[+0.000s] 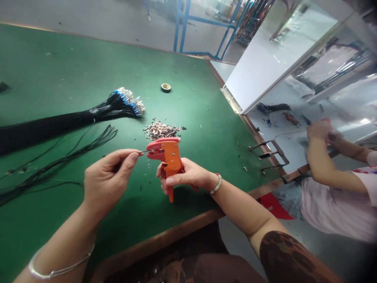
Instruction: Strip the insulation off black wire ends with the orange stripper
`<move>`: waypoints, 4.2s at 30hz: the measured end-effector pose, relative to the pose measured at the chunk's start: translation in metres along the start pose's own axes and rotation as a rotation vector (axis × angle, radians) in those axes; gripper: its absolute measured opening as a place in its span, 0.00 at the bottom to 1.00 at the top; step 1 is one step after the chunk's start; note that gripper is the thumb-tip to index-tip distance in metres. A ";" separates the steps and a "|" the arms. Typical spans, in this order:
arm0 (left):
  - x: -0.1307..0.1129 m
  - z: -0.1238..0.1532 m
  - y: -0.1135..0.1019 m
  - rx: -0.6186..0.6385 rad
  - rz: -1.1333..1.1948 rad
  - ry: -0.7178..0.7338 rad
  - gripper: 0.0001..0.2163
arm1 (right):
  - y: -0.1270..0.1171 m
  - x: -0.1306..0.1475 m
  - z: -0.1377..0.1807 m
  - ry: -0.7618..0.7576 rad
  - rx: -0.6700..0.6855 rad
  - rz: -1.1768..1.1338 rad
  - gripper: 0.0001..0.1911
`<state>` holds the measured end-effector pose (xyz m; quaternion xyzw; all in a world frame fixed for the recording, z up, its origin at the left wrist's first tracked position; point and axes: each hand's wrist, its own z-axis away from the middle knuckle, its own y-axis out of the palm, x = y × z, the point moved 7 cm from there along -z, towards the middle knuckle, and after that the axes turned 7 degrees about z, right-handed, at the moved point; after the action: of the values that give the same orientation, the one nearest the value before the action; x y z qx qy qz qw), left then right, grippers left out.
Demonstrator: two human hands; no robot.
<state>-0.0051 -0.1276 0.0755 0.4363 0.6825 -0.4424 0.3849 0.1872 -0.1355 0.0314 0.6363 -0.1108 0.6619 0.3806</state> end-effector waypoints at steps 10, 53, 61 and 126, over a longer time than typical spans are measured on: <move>0.012 0.005 0.005 0.034 0.223 -0.216 0.12 | 0.002 0.000 0.000 -0.005 0.042 -0.014 0.19; -0.007 0.004 0.008 0.086 0.115 -0.141 0.09 | 0.004 -0.007 -0.001 -0.013 -0.133 0.135 0.23; -0.012 0.004 0.009 0.027 0.017 0.058 0.11 | 0.003 -0.008 -0.003 -0.037 -0.233 0.120 0.25; -0.020 0.010 0.022 0.224 -0.164 0.275 0.07 | -0.051 0.038 0.017 -0.420 -0.705 0.395 0.16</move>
<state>0.0237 -0.1371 0.0843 0.4756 0.7085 -0.4816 0.1997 0.2369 -0.0972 0.0522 0.5551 -0.5234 0.5002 0.4096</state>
